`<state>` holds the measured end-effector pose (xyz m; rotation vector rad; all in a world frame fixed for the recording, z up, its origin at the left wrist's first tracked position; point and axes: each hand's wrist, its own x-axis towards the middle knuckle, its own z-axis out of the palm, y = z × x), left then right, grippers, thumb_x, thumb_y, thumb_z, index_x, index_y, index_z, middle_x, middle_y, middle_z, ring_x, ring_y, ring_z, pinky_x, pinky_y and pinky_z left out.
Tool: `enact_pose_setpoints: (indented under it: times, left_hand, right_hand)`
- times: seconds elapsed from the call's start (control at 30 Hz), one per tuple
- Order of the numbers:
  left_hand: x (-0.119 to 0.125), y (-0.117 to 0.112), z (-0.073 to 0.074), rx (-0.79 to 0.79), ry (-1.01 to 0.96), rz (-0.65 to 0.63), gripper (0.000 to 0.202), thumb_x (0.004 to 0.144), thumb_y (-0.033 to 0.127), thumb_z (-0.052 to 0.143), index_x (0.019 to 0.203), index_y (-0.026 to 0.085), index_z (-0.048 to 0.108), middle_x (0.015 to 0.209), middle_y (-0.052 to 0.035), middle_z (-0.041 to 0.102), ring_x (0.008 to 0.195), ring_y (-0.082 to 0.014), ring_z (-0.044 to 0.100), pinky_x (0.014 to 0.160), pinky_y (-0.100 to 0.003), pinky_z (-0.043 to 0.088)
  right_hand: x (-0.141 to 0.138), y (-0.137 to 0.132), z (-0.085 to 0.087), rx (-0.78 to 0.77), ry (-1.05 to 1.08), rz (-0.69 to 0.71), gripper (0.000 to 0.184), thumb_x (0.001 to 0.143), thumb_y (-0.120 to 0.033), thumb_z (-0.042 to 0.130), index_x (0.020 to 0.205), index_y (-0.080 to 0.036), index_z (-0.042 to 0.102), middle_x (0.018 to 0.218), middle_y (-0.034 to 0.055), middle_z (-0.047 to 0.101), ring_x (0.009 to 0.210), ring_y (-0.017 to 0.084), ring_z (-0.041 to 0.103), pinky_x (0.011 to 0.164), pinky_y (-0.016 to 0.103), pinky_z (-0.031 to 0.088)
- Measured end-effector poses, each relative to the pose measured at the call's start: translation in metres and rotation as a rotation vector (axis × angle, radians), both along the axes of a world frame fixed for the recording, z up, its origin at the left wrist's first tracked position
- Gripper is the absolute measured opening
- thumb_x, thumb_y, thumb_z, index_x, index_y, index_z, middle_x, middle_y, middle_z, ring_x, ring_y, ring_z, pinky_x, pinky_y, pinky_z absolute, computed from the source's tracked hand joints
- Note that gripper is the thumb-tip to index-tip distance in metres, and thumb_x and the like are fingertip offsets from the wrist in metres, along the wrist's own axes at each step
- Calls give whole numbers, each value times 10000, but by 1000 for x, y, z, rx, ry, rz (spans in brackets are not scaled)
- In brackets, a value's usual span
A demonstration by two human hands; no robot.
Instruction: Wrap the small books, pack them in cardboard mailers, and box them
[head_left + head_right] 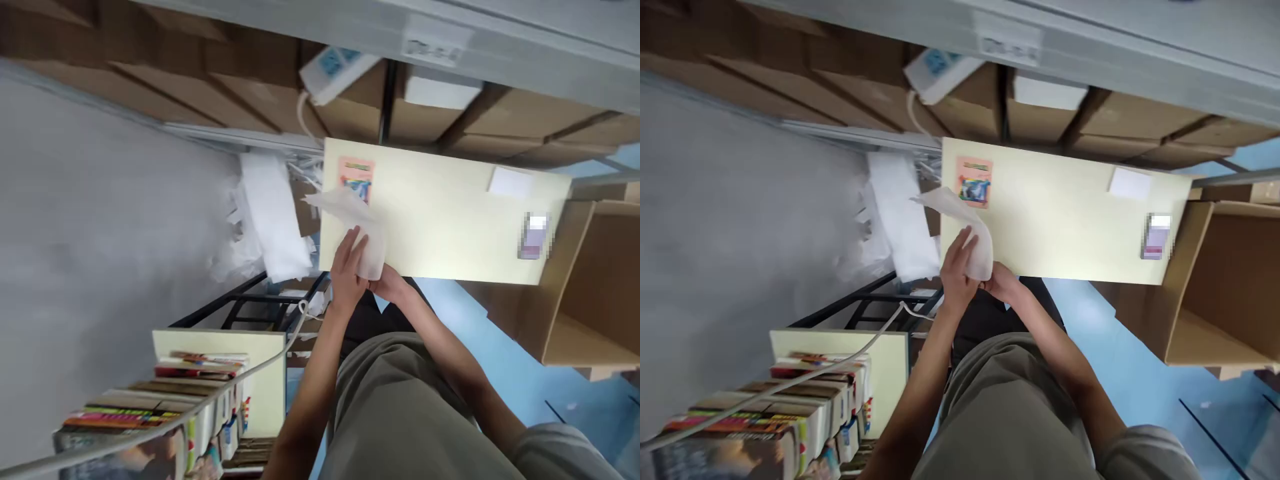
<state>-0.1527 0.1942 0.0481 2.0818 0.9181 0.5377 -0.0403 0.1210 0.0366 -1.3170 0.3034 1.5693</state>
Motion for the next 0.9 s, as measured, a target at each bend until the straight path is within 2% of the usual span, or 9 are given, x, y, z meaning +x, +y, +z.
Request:
enact_pose_setpoints:
  times: [0.1, 0.2, 0.27, 0.37, 0.47, 0.53, 0.63, 0.77, 0.9]
  left_hand:
    - [52, -34, -29, -31, 69, -173, 731, 1044, 122, 521, 1749, 318, 529, 1858, -68, 453, 1750, -317, 397, 1432, -547, 394]
    - [95, -58, -61, -81, 157, -268, 743, 1012, 98, 537, 1733, 280, 543, 1894, -80, 380, 1771, -324, 349, 1434, -578, 387]
    - [116, -69, -79, -108, 192, -300, 726, 1005, 92, 537, 1712, 255, 563, 1898, -95, 371, 1774, -330, 341, 1431, -596, 387]
    - [138, -81, -96, -131, 251, -326, 710, 980, 62, 548, 1669, 222, 605, 1878, -127, 404, 1768, -345, 353, 1430, -606, 378]
    - [149, -87, -97, -129, 315, -330, 754, 917, 22, 603, 1646, 213, 627, 1852, -147, 448, 1759, -363, 367, 1438, -606, 355]
    - [151, -87, -93, -126, 347, -310, 805, 870, 7, 650, 1646, 216, 626, 1846, -158, 454, 1750, -386, 377, 1436, -621, 344]
    - [146, -81, -86, -110, 384, -199, 774, 839, 20, 701, 1588, 216, 665, 1826, -180, 475, 1732, -417, 397, 1438, -651, 314]
    - [132, -66, -86, -68, 371, 74, 558, 839, 68, 740, 1388, 166, 742, 1743, -178, 548, 1659, -453, 472, 1420, -674, 331]
    - [129, -61, -82, -37, 211, 284, 228, 942, 128, 683, 1139, 175, 788, 1506, -149, 692, 1456, -391, 664, 1276, -592, 526]
  right_hand:
    - [49, -43, -14, 4, 21, -21, 286, 928, -514, 871, 944, -250, 764, 714, 0, 764, 761, 226, 742, 744, 339, 643]
    - [96, -83, -27, -106, -212, 139, 210, 949, -364, 851, 845, -210, 754, 612, -18, 706, 616, 176, 670, 724, 308, 599]
    - [124, -107, -33, -231, -429, 211, 262, 1012, -316, 773, 779, -212, 714, 613, -16, 697, 561, 150, 639, 714, 294, 572]
    - [155, -134, -37, -295, -693, 70, 314, 1138, -458, 587, 990, -225, 736, 837, 30, 800, 698, 174, 741, 748, 295, 586]
    - [171, -143, -45, -256, -854, 7, 358, 1131, -549, 604, 1291, -245, 702, 1089, 82, 855, 916, 218, 804, 829, 329, 629]
    - [178, -138, -54, -272, -956, 98, 333, 1121, -464, 642, 1366, -244, 685, 1155, 97, 855, 952, 235, 801, 894, 374, 648]
    - [185, -124, -64, -317, -1075, 288, 297, 1144, -269, 552, 1399, -226, 698, 1265, 112, 832, 988, 242, 799, 974, 411, 656]
    - [186, -109, -58, -300, -1176, 586, 381, 1180, -190, 502, 1529, -179, 655, 1481, 149, 733, 1219, 268, 778, 1050, 396, 649]
    - [174, -103, -48, -253, -1245, 665, 381, 1196, -271, 573, 1543, -137, 655, 1566, 171, 675, 1422, 308, 685, 1141, 406, 633]
